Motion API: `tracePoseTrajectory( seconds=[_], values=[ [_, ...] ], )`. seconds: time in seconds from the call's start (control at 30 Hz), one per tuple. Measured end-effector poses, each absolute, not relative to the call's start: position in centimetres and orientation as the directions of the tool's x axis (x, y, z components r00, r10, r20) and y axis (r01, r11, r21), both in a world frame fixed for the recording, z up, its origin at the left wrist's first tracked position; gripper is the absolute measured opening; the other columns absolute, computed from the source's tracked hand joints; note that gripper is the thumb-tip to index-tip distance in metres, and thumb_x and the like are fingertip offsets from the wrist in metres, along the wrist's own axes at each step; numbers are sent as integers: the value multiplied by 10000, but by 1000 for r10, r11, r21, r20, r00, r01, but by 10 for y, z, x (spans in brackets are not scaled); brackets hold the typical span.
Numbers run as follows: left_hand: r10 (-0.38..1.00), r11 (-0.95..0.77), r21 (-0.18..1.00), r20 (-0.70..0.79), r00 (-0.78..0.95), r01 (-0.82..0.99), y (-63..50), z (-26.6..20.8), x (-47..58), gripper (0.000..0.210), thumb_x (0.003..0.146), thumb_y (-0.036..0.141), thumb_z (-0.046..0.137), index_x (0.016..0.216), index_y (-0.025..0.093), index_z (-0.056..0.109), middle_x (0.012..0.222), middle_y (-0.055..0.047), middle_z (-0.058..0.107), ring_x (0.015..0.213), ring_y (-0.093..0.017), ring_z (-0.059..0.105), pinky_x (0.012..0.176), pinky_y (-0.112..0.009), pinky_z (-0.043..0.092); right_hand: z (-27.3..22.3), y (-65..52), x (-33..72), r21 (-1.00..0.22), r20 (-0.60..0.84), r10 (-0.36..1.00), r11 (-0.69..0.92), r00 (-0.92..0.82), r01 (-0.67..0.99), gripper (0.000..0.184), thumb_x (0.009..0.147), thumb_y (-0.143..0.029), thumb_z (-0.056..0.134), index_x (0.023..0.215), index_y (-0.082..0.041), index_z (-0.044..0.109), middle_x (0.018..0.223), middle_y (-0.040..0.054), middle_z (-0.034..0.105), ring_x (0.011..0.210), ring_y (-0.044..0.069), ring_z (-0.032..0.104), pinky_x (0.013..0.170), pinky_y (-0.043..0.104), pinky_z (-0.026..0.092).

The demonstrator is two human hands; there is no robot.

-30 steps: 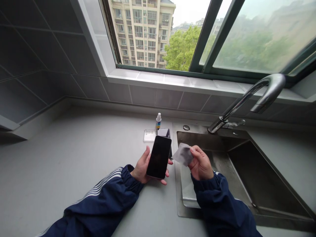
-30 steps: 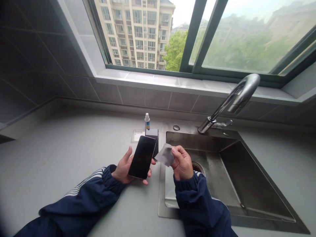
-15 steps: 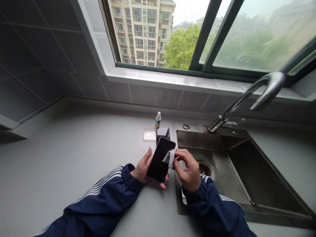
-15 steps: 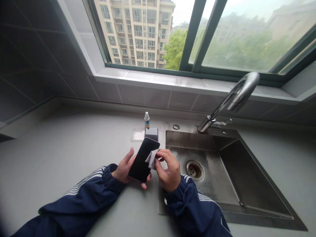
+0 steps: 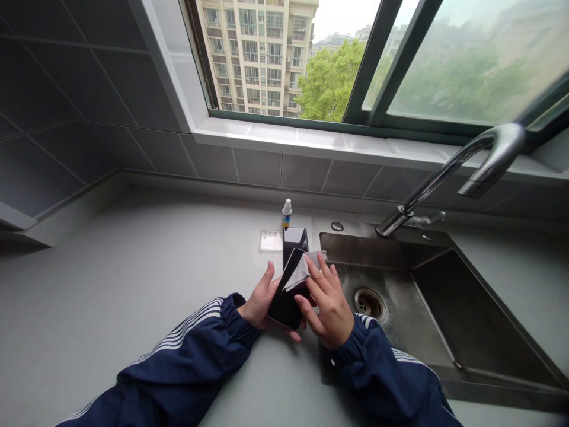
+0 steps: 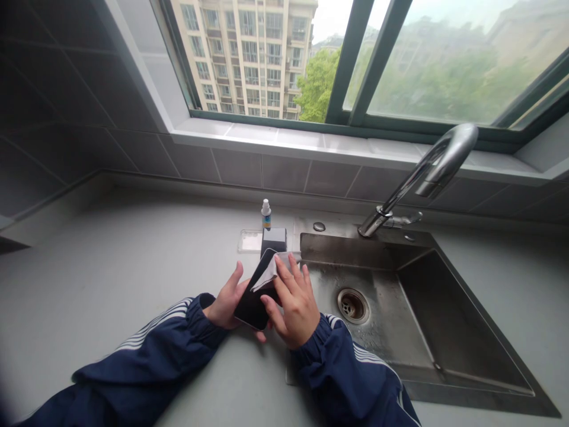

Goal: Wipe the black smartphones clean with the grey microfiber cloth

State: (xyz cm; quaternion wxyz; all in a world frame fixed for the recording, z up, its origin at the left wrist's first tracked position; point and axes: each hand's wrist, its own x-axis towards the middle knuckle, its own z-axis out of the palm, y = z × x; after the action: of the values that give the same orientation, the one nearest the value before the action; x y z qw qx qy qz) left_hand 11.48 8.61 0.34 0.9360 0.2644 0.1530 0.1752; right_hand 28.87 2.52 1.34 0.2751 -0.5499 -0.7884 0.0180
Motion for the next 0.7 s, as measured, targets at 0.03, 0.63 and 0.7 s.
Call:
tracePoseTrajectory(
  seconds=[0.03,0.63,0.7],
  values=[
    [406,800,550,-201,892,-241,86,4,115,926,791,841,188,1481,236,313,1088,-177,663,710,-298,693,498,-408,549,13,25,288,-332,411,877,397,-247,856,405,958,-311,466,1313,-128,533,1557,121,327,1489,334,135,1171,561,200],
    [637,766,320,-254,728,-558,82,4,122,958,854,775,256,1460,43,381,1345,-243,563,1276,-351,518,1128,-481,310,12,16,273,-153,274,838,522,-471,839,627,983,-477,419,1517,-179,283,1605,60,175,1493,309,133,1179,607,63],
    [653,756,318,-299,696,-572,83,6,120,1012,816,812,286,1444,27,400,1300,-263,589,1232,-367,554,1100,-489,350,13,15,272,-151,269,831,536,-487,831,634,978,-481,429,1512,-168,293,1600,56,195,1491,306,143,1188,593,8]
  ],
)
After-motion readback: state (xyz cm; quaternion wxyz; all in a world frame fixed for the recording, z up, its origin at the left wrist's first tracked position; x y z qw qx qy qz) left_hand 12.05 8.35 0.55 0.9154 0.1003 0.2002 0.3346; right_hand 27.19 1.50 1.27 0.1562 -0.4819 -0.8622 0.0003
